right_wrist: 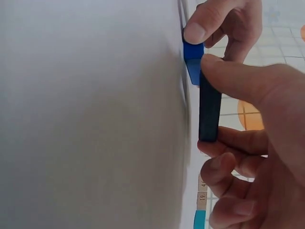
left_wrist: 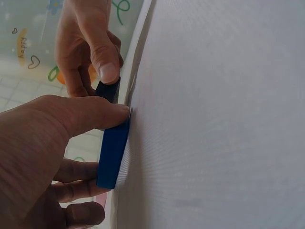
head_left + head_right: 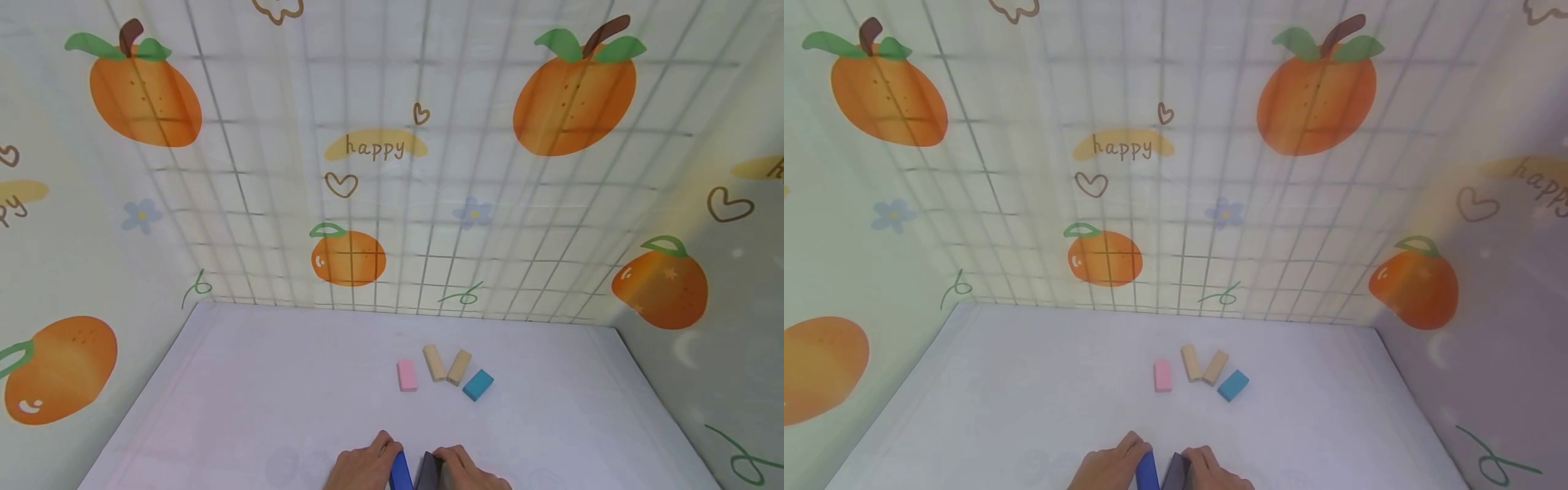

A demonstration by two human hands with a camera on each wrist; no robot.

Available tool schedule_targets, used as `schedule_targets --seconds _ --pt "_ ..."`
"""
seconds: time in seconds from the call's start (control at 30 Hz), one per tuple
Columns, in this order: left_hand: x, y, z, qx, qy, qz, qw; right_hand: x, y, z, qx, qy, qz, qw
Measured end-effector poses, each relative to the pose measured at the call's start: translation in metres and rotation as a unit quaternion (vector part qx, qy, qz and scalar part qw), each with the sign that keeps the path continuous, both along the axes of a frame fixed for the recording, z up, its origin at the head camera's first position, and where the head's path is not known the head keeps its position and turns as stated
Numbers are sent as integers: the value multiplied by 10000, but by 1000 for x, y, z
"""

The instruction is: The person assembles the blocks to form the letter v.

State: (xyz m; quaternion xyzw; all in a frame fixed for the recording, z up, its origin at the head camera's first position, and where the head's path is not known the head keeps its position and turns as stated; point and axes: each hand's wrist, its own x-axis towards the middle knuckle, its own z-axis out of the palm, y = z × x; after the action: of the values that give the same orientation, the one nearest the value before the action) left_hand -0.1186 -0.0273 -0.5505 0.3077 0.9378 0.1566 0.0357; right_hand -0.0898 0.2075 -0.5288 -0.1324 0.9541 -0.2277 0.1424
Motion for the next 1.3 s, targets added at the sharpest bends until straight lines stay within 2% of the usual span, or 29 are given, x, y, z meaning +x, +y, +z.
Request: schedule_targets --seconds 0.43,0.67,0.8,0.93,1.13,1.3 --pt "-1 3 3 -210 -136 15 9997 2 3 -9 -3 570 280 9980" --pt "-2 6 0 -262 152 -136 9994 2 0 -8 245 523 110 9983" --pt "-4 8 0 -311 114 -203 9992 1 -2 -7 303 465 62 9984" --pt "-5 9 0 -339 111 -232 9991 1 -2 -7 274 463 124 9985" --pt "-5 8 -2 -219 440 -243 9985 0 -2 -7 303 551 163 9979" --pt "-5 9 -3 -201 537 -246 9981 1 -1 -8 267 618 220 9975"
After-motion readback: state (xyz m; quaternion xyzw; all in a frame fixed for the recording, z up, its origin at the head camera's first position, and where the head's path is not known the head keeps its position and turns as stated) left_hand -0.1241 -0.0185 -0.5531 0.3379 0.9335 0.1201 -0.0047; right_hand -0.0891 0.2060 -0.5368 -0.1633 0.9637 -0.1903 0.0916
